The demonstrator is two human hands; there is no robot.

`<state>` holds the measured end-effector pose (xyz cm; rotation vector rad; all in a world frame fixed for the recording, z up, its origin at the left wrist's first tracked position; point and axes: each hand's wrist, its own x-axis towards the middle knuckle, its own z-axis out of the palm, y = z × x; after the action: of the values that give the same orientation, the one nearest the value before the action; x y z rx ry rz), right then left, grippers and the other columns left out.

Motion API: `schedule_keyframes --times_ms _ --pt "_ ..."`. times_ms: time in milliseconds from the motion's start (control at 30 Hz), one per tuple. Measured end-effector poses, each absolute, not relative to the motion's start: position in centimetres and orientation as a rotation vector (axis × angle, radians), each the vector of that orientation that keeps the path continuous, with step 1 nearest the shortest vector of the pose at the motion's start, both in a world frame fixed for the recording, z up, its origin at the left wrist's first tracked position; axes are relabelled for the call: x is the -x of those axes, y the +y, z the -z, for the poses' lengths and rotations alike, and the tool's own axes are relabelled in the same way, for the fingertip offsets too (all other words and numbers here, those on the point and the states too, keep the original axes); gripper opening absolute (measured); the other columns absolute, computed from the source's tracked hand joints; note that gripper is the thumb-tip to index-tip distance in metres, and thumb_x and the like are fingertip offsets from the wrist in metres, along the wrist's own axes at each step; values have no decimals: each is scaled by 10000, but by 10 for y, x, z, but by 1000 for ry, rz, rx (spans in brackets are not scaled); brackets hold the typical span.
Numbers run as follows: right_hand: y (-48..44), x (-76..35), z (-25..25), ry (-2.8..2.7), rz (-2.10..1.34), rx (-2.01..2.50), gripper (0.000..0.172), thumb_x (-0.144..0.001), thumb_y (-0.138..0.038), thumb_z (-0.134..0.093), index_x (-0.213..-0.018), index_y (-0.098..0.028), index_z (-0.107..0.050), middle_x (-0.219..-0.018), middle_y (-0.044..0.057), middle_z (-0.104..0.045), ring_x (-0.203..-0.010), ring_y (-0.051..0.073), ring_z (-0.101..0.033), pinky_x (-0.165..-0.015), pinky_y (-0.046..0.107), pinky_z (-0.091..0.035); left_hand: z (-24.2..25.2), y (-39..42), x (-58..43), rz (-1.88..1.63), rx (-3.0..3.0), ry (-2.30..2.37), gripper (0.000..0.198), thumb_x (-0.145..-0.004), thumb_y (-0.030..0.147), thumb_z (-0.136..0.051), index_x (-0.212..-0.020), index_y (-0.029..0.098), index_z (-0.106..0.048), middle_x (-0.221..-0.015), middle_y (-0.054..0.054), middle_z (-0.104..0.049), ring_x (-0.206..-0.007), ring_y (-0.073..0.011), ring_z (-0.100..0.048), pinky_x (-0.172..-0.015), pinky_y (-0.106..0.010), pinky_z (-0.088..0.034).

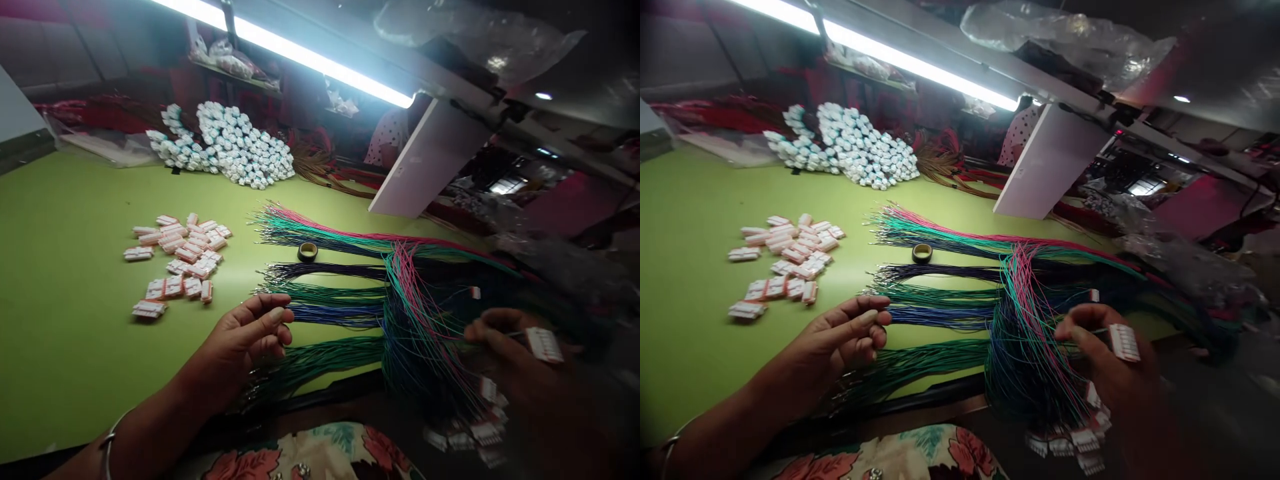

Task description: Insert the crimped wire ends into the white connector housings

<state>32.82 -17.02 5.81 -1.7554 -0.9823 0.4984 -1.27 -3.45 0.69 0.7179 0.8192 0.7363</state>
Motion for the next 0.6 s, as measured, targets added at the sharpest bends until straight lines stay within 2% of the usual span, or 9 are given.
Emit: schedule_keyframes --times_ms 167,267,433,600 --pt "-216 -368 -11 -747 -449 1749 369 -641 -344 -815 -959 -270 -643 -786 24 -654 -711 231 -676 -624 323 -560 -6 -33 13 -750 -714 835 264 -778 195 -757 -1030 165 -685 -911 -69 -664 -674 -126 -616 -534 -203 -536" --pt "-231 -374 0 -881 -412 1891 331 -655 -390 -792 -941 -264 -685 -795 61 -692 -728 271 -671 -643 367 -550 -5 -31 14 -755 -718 842 277 -763 186 -768 -1028 168 -691 -911 -72 -675 -673 -128 -621 -532 -200 -543" --pt "-240 -377 -16 -1275 -595 1924 247 -735 -437 -699 -883 -244 -742 -879 122 -723 -854 338 -671 -721 410 -533 -3 -29 17 -768 -720 840 279 -778 170 -753 -1050 175 -691 -916 -75 -680 -695 -131 -628 -550 -189 -548" --pt "-231 -376 -51 -1697 -819 2017 190 -808 -339 -657 -948 -234 -730 -882 97 -711 -828 288 -670 -714 360 -528 -4 -27 18 -793 -718 828 247 -793 138 -729 -1036 166 -694 -903 -77 -676 -684 -122 -624 -533 -173 -535"
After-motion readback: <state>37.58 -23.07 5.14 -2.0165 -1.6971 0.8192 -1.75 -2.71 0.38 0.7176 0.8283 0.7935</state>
